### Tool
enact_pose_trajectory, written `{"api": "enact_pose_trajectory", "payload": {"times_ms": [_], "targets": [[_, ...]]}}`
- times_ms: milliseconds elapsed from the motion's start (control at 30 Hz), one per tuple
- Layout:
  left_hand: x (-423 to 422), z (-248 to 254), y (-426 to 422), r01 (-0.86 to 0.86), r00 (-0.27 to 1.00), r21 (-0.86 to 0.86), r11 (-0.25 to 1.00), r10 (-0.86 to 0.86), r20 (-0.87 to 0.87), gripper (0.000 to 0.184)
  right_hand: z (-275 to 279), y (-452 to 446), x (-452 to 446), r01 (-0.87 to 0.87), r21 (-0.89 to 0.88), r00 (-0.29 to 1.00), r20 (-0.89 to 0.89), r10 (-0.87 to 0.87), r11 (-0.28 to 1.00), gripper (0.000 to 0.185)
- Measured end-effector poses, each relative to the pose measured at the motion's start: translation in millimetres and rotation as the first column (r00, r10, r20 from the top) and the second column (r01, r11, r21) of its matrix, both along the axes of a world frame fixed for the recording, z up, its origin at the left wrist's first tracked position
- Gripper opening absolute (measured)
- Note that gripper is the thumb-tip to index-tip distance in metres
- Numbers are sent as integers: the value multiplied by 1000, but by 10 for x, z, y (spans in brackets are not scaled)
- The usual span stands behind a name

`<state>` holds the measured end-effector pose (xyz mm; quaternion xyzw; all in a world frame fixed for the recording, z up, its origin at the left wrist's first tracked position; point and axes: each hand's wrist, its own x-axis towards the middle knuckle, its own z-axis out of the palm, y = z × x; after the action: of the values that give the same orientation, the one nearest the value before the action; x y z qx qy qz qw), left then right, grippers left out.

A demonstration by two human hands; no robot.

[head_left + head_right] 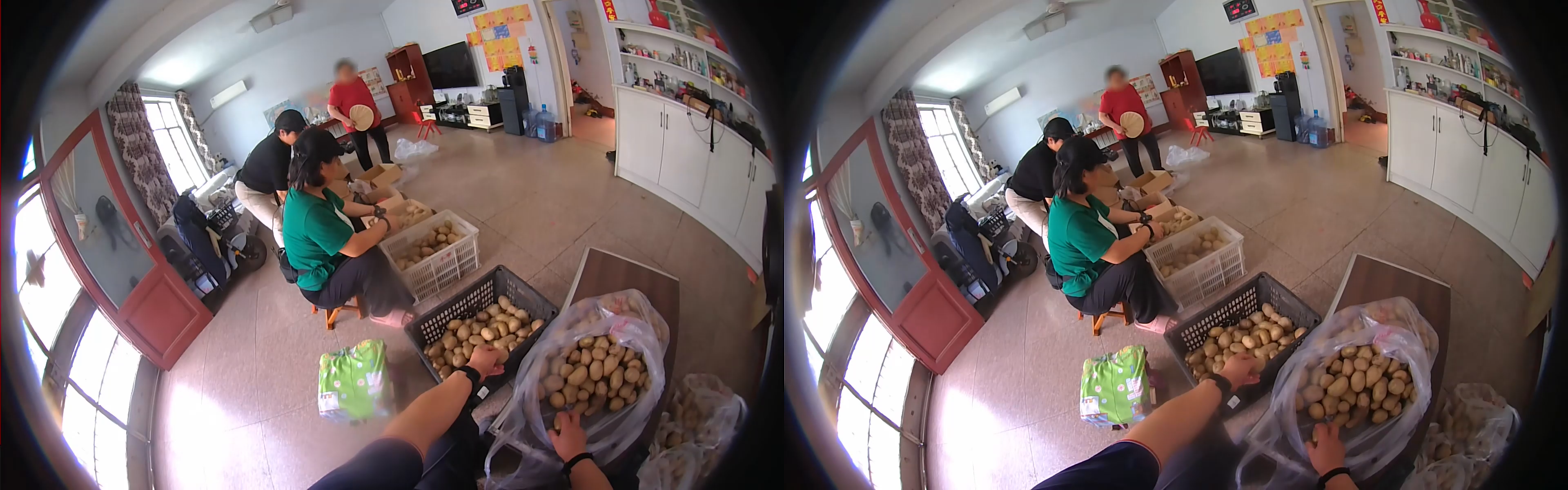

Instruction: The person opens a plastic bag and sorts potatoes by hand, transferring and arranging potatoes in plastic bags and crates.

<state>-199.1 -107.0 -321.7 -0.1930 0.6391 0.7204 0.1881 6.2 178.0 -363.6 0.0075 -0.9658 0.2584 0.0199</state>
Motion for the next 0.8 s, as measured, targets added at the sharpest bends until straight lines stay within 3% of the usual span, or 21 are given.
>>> {"api": "enact_pose_trajectory", "payload": {"times_ms": [167, 800], "targets": [[-41, -56, -11, -3, 1000, -5, 1000, 3, 9, 29, 62, -4, -18, -3, 6, 997, 73, 3, 1000, 50], [-25, -11, -8, 14, 1000, -26, 1000, -13, 16, 28, 68, -18, 0, 8, -9, 998, 61, -7, 1000, 50]]}}
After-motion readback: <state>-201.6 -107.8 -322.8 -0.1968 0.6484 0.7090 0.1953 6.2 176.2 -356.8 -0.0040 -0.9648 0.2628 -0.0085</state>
